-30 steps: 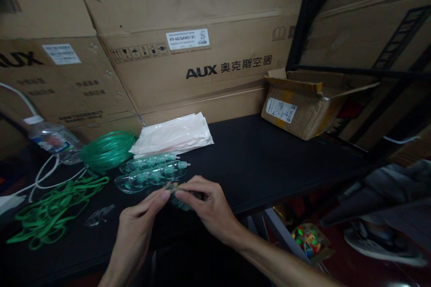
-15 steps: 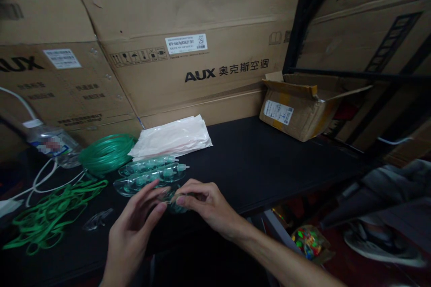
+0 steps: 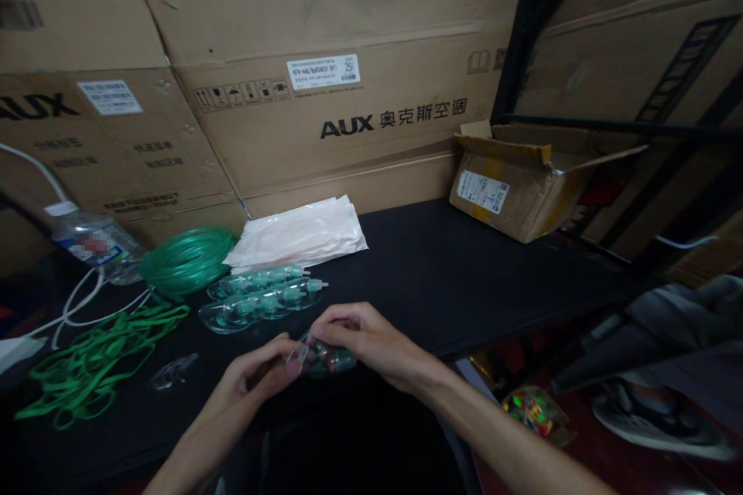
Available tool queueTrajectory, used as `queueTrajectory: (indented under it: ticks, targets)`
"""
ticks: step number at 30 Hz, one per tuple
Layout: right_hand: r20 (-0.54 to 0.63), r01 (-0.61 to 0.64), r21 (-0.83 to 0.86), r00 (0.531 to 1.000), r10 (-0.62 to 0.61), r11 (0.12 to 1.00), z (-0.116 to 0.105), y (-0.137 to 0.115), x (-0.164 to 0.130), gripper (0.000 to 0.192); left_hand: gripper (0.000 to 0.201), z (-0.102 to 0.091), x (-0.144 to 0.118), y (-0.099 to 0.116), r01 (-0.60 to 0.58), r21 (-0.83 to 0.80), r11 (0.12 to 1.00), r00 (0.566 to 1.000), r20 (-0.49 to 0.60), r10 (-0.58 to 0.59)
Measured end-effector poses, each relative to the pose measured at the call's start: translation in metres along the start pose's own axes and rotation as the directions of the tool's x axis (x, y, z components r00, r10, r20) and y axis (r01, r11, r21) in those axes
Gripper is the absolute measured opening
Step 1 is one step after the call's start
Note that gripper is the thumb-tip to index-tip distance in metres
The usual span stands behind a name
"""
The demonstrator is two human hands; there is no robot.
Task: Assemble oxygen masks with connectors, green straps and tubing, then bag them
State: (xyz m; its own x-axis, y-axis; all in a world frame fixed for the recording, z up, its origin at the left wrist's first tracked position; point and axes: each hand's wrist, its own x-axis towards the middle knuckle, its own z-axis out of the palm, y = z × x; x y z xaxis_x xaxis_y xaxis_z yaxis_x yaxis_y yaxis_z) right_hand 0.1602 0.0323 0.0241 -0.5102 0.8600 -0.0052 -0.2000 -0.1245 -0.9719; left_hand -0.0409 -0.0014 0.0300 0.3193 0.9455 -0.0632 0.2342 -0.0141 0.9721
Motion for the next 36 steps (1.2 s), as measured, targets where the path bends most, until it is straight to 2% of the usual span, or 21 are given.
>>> queueTrajectory:
  ticks: [4, 7, 10, 13, 15, 17, 20, 23, 29, 36]
  targets:
    - [-0.091, 0.054, -0.011, 0.994, -0.055, 0.998, -0.002, 0.002, -0.003, 0.038, 0.03, 0.0, 0.003, -0.003, 0.034, -0.181, 0.983, 0.994, -0.101, -0.053]
    - [-0.048, 0.106, -0.004, 0.993, -0.106, 0.994, -0.004, 0.01, -0.005, 0.047, 0.034, 0.0, 0.005, -0.003, 0.037, -0.275, 0.961, 0.983, -0.162, -0.085]
    - [-0.009, 0.161, -0.009, 0.987, -0.161, 0.987, -0.003, 0.021, -0.005, 0.055, 0.035, 0.0, 0.005, -0.003, 0.03, -0.285, 0.958, 0.979, -0.187, -0.086]
    - [-0.026, 0.204, -0.03, 0.978, -0.205, 0.979, -0.002, 0.029, -0.004, 0.047, 0.035, -0.001, 0.005, -0.004, 0.026, -0.255, 0.967, 0.982, -0.174, -0.073]
    - [-0.04, 0.23, -0.052, 0.972, -0.232, 0.972, -0.002, 0.03, -0.004, 0.042, 0.035, -0.003, 0.005, -0.007, 0.025, -0.23, 0.973, 0.98, -0.185, -0.069]
    - [-0.051, 0.246, -0.087, 0.967, -0.251, 0.965, -0.002, 0.029, -0.004, 0.04, 0.039, -0.005, 0.006, -0.012, -0.007, -0.196, 0.981, 0.967, -0.251, -0.043]
    - [-0.048, 0.243, -0.109, 0.967, -0.249, 0.964, -0.002, 0.027, -0.005, 0.038, 0.037, -0.006, 0.005, -0.019, -0.144, -0.05, 0.988, 0.934, -0.338, 0.119]
    - [-0.021, 0.227, -0.088, 0.973, -0.23, 0.97, -0.002, 0.026, -0.007, 0.037, 0.029, -0.007, 0.003, -0.024, -0.245, 0.15, 0.958, 0.919, -0.278, 0.278]
    - [0.018, 0.217, -0.091, 0.976, -0.216, 0.972, -0.002, 0.023, -0.008, 0.034, 0.032, -0.009, -0.002, -0.029, -0.256, 0.271, 0.928, 0.914, -0.245, 0.323]
    - [0.018, 0.159, -0.026, 0.987, -0.158, 0.987, -0.004, 0.025, -0.008, 0.039, 0.03, -0.01, 0.001, -0.033, -0.346, 0.414, 0.842, 0.865, -0.207, 0.457]
